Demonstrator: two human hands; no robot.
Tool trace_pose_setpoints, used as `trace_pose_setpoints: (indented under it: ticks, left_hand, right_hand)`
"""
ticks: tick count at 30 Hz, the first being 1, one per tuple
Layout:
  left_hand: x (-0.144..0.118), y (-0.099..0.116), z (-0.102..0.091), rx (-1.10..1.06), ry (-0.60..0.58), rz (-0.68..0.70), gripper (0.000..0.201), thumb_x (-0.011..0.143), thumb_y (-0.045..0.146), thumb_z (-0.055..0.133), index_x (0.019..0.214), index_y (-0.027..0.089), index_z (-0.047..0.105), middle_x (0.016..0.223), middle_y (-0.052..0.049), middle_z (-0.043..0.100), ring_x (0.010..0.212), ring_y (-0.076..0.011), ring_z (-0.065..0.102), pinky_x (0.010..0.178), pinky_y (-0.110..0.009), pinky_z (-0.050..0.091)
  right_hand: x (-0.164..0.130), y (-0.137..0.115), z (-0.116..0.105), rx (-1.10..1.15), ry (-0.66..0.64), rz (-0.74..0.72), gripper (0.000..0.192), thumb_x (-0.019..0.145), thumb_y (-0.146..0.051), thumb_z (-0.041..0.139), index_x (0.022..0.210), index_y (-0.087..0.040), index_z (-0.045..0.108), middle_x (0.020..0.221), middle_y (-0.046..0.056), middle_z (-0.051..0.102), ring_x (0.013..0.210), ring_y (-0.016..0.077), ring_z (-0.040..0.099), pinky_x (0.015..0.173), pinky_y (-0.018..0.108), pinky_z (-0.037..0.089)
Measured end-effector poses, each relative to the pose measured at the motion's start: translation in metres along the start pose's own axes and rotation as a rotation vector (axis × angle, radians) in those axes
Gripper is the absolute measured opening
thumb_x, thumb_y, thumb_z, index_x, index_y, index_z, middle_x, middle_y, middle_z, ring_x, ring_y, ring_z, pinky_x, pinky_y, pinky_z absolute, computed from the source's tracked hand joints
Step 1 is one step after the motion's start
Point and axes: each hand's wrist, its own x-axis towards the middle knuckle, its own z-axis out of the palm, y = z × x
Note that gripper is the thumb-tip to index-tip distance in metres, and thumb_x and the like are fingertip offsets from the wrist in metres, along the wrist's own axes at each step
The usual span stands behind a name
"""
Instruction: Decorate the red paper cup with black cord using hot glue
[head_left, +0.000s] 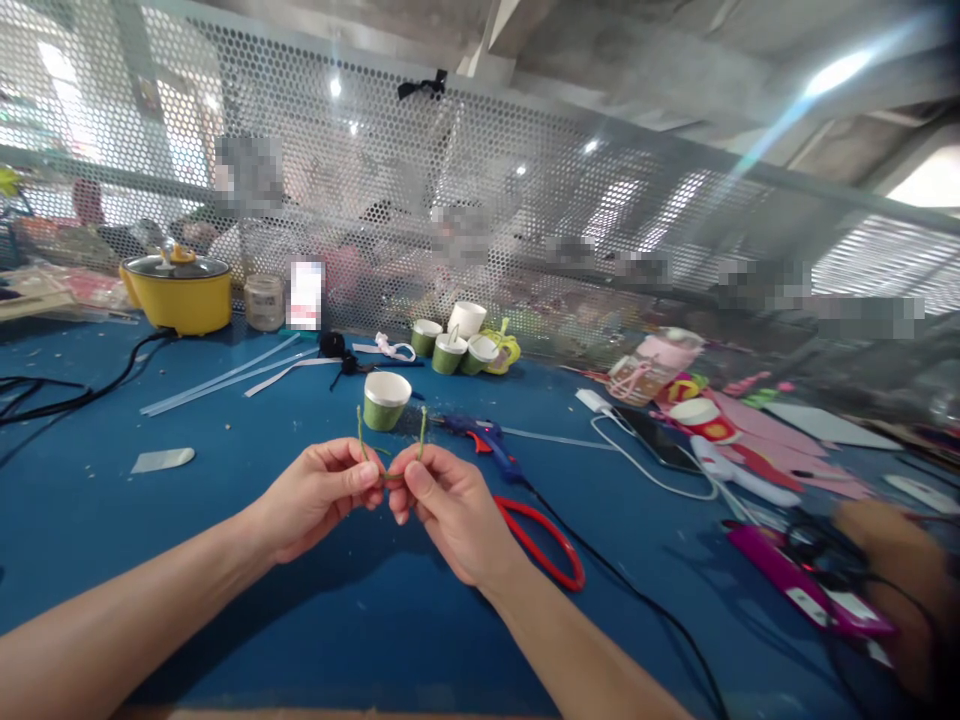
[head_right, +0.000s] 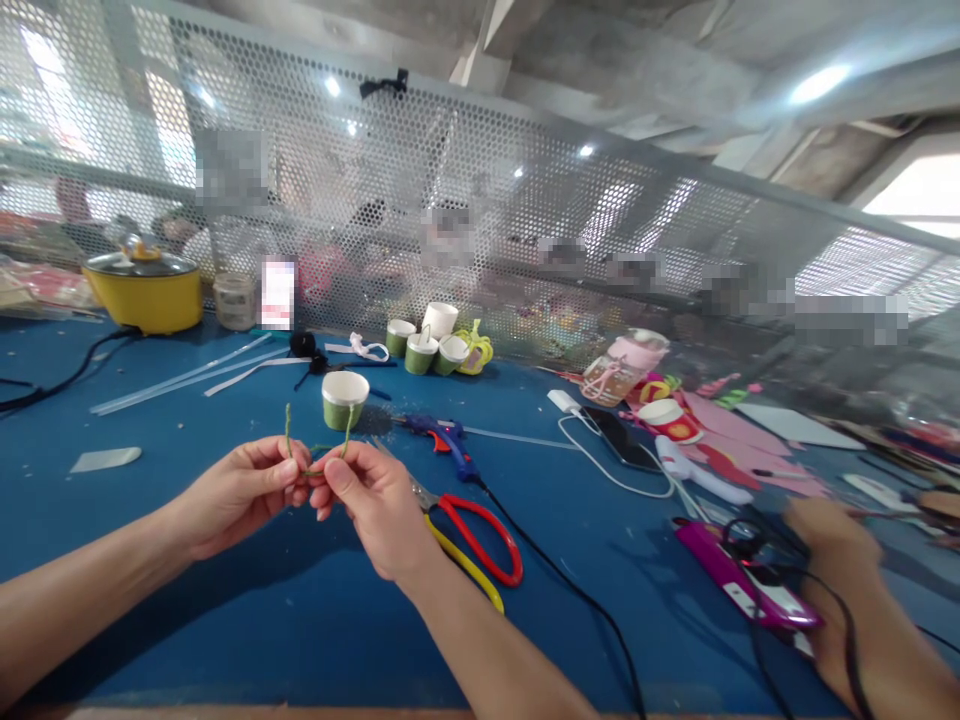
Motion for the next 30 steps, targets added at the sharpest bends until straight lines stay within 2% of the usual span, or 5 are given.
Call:
trace_pose_setpoints:
  ticks: [10,15,19,24,30]
  left_hand:
    - [0.0,0.002,-0.002,-0.004,0.006,-0.054,0.013,0.066,0.022,0.07,0.066,0.012,0.062,0.066,-0.003,0.063,0.064,-0.012,0.058,0.06,-0.022,0.042]
    - [0.0,0.002,-0.003,-0.023,-0.02,-0.07,0.01,0.069,0.019,0.067,0.069,0.011,0.062,0.077,-0.006,0.065,0.07,-0.0127,0.06,0.067,-0.024,0.045]
    - [-0.001,0.006,-0.003,-0.103,-0.015,-0.07,0.012,0.073,0.023,0.063,0.073,0.012,0.061,0.079,-0.005,0.066,0.065,-0.0111,0.06,0.062,-0.022,0.047]
    - [-0.001,0.012,-0.003,-0.122,-0.019,-0.037,0.014,0.074,0.027,0.062,0.072,0.013,0.061,0.064,-0.001,0.062,0.05,-0.0071,0.054,0.049,-0.017,0.043]
    - [-0.002,0.015,-0.001,-0.113,0.001,-0.015,0.013,0.074,0.025,0.062,0.071,0.012,0.059,0.066,-0.001,0.062,0.049,-0.0063,0.055,0.048,-0.016,0.043]
  right_hand:
    - [0.001,-0.008,-0.002,0.107,-0.009,0.027,0.017,0.071,-0.032,0.065,0.079,-0.017,0.062,0.072,-0.001,0.061,0.06,0.0091,0.058,0.054,0.022,0.046]
    - [0.003,-0.013,-0.005,0.061,0.018,0.007,0.014,0.074,-0.03,0.063,0.072,-0.016,0.06,0.067,-0.002,0.06,0.055,0.0081,0.058,0.049,0.02,0.045]
    - [0.004,-0.012,-0.005,0.066,0.006,0.035,0.015,0.073,-0.028,0.064,0.069,-0.015,0.06,0.062,-0.002,0.06,0.052,0.0073,0.057,0.047,0.019,0.045]
    - [0.004,-0.01,-0.008,0.097,-0.016,0.085,0.014,0.073,-0.028,0.064,0.07,-0.014,0.061,0.062,-0.002,0.061,0.05,0.0073,0.057,0.044,0.018,0.044]
    - [0.006,-0.012,-0.011,0.141,-0.014,0.103,0.017,0.071,-0.03,0.066,0.078,-0.015,0.064,0.063,-0.003,0.061,0.05,0.0061,0.057,0.045,0.017,0.044]
